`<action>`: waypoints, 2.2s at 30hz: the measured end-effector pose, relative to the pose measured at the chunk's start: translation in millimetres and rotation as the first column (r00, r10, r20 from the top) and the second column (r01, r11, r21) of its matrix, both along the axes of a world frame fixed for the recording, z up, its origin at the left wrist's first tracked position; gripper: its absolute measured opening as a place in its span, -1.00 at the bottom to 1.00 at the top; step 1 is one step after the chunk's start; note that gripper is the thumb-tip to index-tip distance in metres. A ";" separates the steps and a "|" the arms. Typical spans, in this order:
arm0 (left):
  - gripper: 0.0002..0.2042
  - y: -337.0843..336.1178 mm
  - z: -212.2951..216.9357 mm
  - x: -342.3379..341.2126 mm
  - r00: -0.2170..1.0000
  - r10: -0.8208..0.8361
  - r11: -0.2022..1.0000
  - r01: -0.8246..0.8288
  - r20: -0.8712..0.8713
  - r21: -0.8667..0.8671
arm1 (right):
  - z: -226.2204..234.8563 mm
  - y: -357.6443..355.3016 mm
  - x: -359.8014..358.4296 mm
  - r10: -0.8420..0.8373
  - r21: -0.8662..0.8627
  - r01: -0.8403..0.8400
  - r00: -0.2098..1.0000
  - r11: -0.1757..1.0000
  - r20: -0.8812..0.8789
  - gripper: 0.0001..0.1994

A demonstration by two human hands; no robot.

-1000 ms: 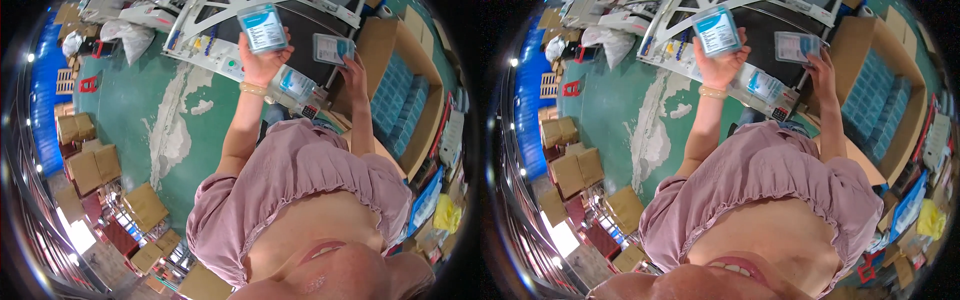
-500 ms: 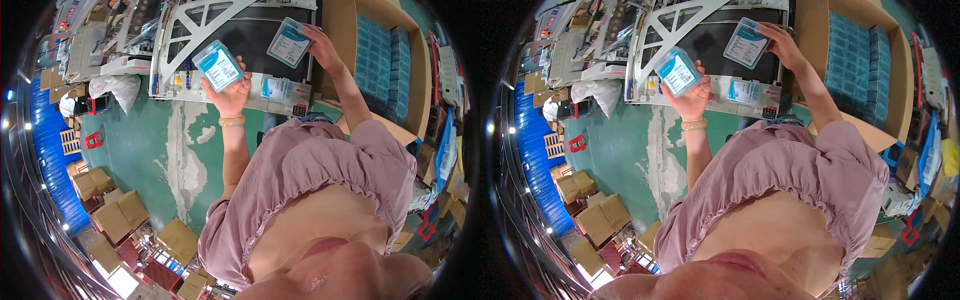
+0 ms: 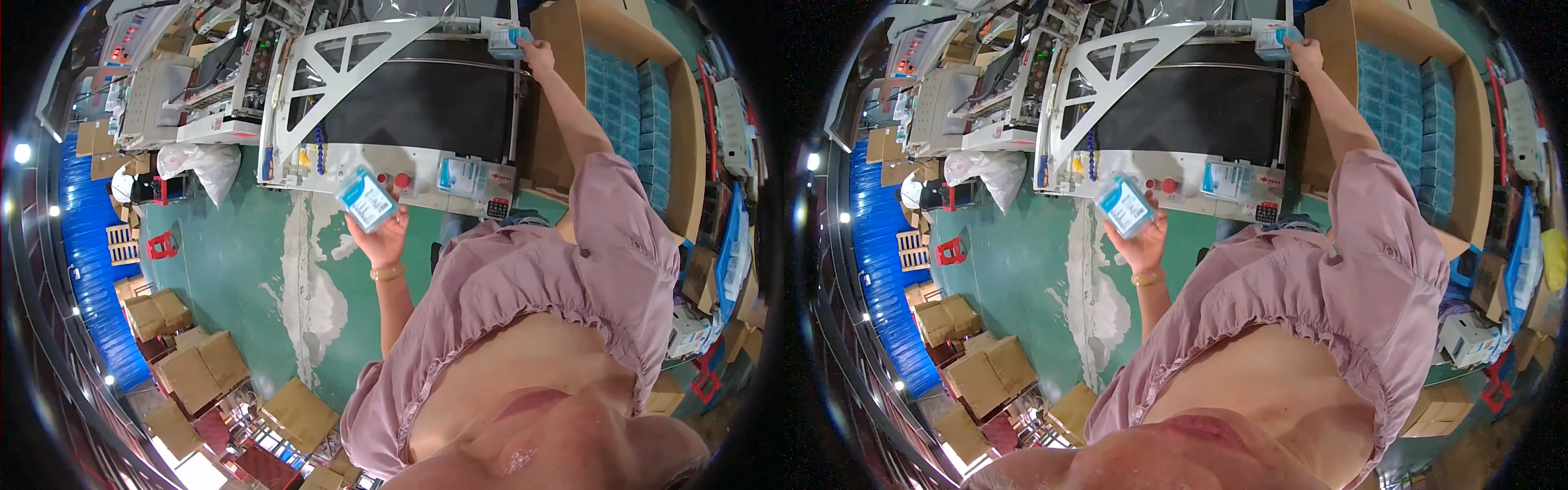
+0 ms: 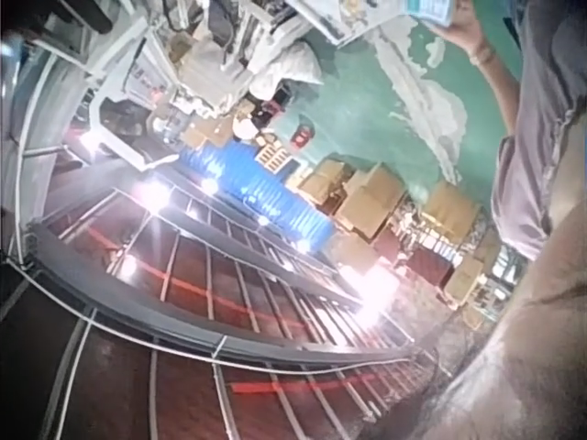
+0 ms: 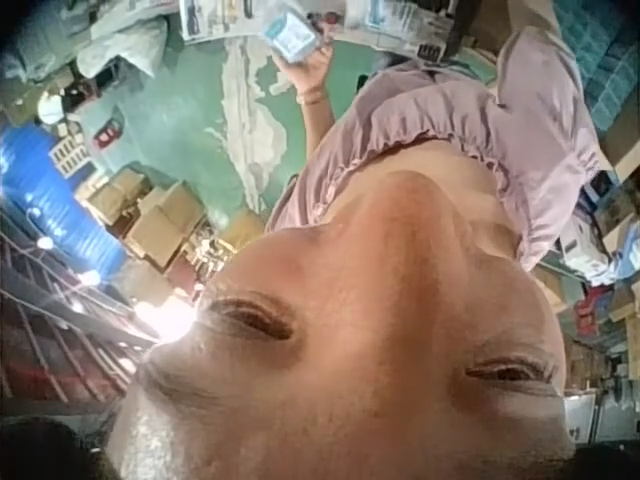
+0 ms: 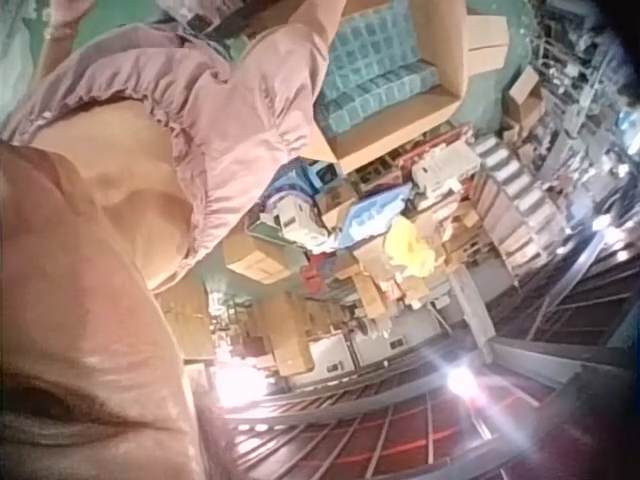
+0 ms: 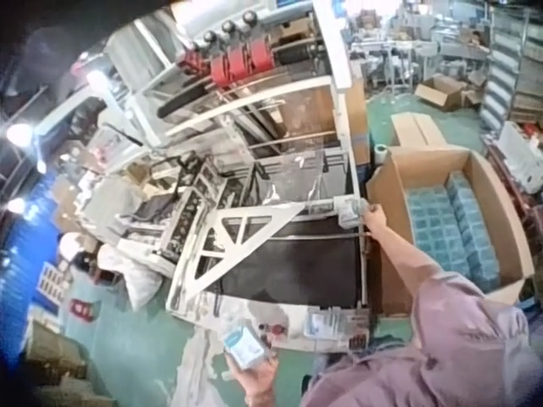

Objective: The person is sorting and packaging small rectangular items from large containers into boxes and onto a conveyor system.

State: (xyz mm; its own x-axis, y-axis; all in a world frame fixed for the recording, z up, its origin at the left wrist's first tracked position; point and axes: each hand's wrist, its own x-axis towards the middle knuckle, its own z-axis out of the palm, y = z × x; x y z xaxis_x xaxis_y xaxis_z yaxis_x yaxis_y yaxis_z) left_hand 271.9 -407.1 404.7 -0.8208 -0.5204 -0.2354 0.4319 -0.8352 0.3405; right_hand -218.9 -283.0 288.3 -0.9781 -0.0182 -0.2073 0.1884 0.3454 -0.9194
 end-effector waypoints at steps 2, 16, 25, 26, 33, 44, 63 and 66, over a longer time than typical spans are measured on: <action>-0.31 3.4 -2.0 20.5 0.995 0.079 0.997 -0.078 0.055 -0.025 | 9.4 -17.9 15.5 0.018 0.096 -0.035 0.985 0.995 0.170 -0.31; -0.37 1.8 -8.9 -4.0 0.995 -0.062 0.998 0.062 0.072 -0.003 | 17.1 -61.7 78.2 0.626 0.331 -0.547 0.749 0.769 -0.216 -0.54; -0.37 36.8 15.7 -53.9 0.807 -0.457 0.825 0.542 0.374 -0.161 | 138.9 -0.1 246.7 0.989 -0.608 -0.786 0.148 0.114 -0.007 -0.53; -0.34 38.5 16.3 -54.8 0.787 -0.474 0.809 0.566 0.394 -0.159 | 131.1 5.4 244.4 0.972 -0.635 -0.749 0.232 0.190 0.017 -0.54; -0.18 6.5 -25.2 -98.0 0.907 0.260 -0.415 0.416 0.332 -0.810 | 90.4 54.6 190.3 0.706 -0.477 -0.613 0.708 0.630 0.023 -0.54; 0.03 19.0 -35.7 -119.9 0.704 0.210 -0.673 0.607 0.678 -0.422 | 73.1 144.2 251.1 0.351 -0.397 -0.213 0.881 0.893 0.316 -0.48; -0.72 276.6 -105.9 -256.4 0.697 -0.309 0.951 0.219 0.647 0.218 | 106.3 387.3 453.2 -0.297 -0.687 0.486 0.874 0.539 0.385 -0.62; -0.64 300.0 -81.2 -261.0 0.613 0.080 0.991 -0.132 0.786 0.002 | 83.0 438.0 407.5 -0.303 -0.644 0.358 0.932 0.676 0.200 -0.59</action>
